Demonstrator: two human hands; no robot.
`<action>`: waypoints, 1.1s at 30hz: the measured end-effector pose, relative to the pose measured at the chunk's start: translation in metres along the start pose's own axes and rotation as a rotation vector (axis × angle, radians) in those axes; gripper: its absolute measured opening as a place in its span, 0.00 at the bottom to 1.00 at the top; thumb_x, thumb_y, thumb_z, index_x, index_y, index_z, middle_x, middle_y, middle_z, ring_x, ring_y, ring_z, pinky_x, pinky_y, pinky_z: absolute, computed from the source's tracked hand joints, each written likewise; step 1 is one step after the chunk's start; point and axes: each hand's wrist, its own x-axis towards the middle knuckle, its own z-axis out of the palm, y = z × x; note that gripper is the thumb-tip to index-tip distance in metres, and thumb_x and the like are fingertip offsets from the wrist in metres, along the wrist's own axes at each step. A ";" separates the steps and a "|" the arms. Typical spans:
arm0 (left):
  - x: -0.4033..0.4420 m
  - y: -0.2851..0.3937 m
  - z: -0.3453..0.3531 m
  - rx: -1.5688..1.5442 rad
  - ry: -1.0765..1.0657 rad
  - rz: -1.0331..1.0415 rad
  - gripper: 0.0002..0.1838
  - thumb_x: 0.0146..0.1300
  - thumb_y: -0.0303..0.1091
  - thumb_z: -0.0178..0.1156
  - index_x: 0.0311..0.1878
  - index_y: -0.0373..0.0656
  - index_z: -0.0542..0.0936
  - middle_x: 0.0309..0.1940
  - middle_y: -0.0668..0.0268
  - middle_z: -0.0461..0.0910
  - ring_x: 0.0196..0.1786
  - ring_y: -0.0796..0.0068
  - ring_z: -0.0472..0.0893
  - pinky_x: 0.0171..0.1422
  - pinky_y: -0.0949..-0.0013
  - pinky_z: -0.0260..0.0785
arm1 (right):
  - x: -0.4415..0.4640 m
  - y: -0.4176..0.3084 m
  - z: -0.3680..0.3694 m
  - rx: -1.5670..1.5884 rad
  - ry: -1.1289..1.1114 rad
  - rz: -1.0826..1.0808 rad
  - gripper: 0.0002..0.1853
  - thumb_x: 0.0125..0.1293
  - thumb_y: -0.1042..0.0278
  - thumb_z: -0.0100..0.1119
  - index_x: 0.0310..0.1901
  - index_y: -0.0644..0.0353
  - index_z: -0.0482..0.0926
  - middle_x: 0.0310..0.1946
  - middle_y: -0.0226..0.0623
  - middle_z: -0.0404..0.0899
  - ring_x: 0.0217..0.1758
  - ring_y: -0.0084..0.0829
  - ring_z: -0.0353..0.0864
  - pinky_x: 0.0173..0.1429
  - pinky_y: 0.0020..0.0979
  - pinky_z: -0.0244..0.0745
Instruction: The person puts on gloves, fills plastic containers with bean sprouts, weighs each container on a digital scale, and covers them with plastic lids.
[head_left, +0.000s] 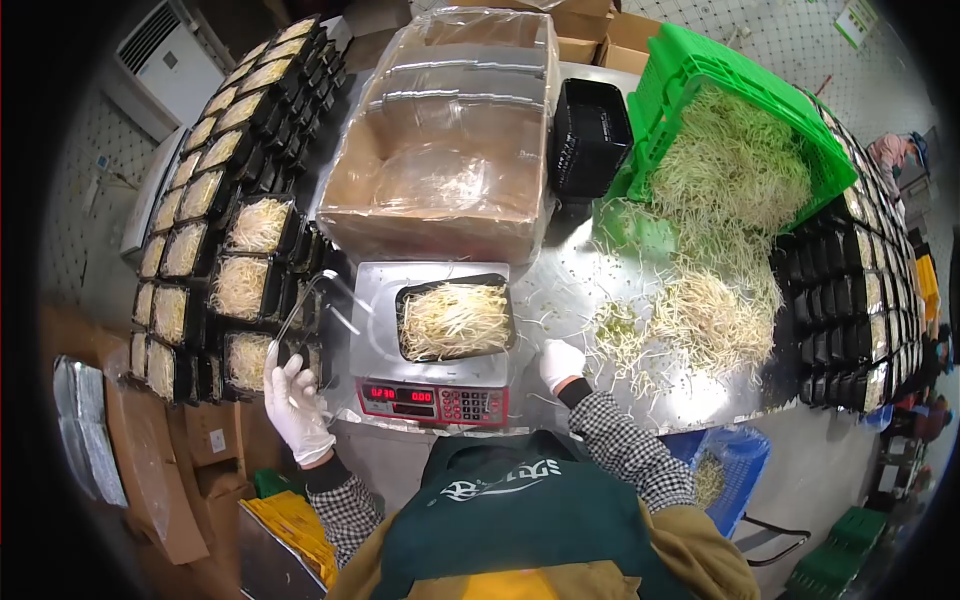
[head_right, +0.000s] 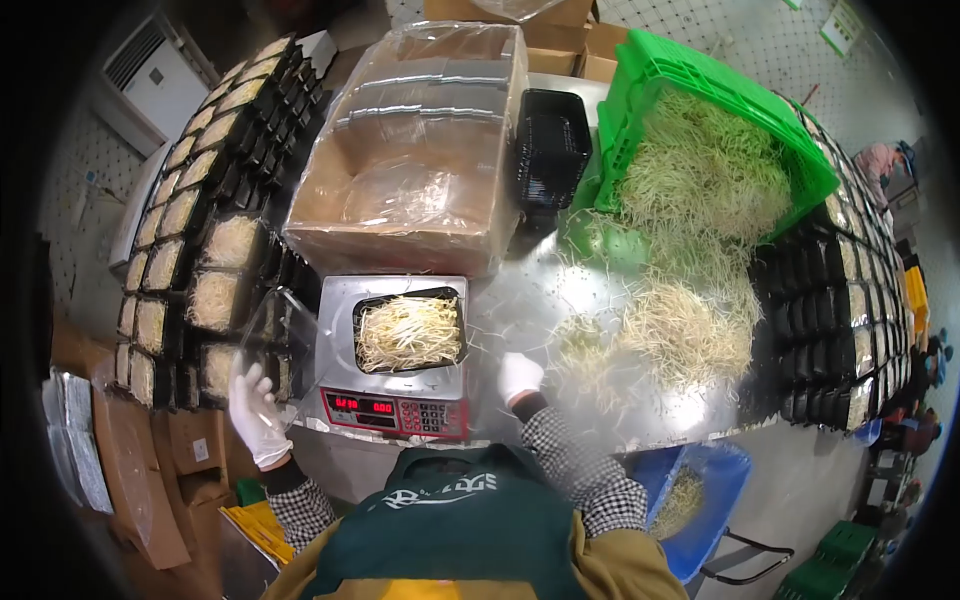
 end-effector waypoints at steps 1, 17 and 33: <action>-0.003 0.005 0.001 0.001 0.003 -0.001 0.23 0.76 0.37 0.53 0.70 0.41 0.69 0.41 0.66 0.78 0.33 0.82 0.72 0.31 0.84 0.65 | 0.003 -0.001 -0.014 0.043 0.013 -0.003 0.08 0.62 0.64 0.60 0.32 0.59 0.81 0.31 0.45 0.84 0.35 0.45 0.87 0.38 0.43 0.81; -0.007 -0.007 0.001 0.072 -0.061 -0.016 0.23 0.76 0.40 0.54 0.70 0.42 0.70 0.42 0.68 0.76 0.36 0.82 0.71 0.37 0.82 0.63 | 0.056 -0.044 -0.005 0.044 -0.135 0.015 0.09 0.62 0.69 0.57 0.38 0.59 0.86 0.36 0.46 0.87 0.41 0.42 0.88 0.44 0.40 0.82; 0.016 -0.031 -0.046 -0.065 0.004 -0.083 0.21 0.75 0.37 0.53 0.67 0.42 0.73 0.43 0.63 0.81 0.34 0.81 0.76 0.34 0.82 0.66 | 0.029 -0.071 -0.221 0.378 0.088 -0.786 0.10 0.63 0.60 0.62 0.39 0.56 0.83 0.27 0.36 0.84 0.30 0.37 0.85 0.38 0.36 0.80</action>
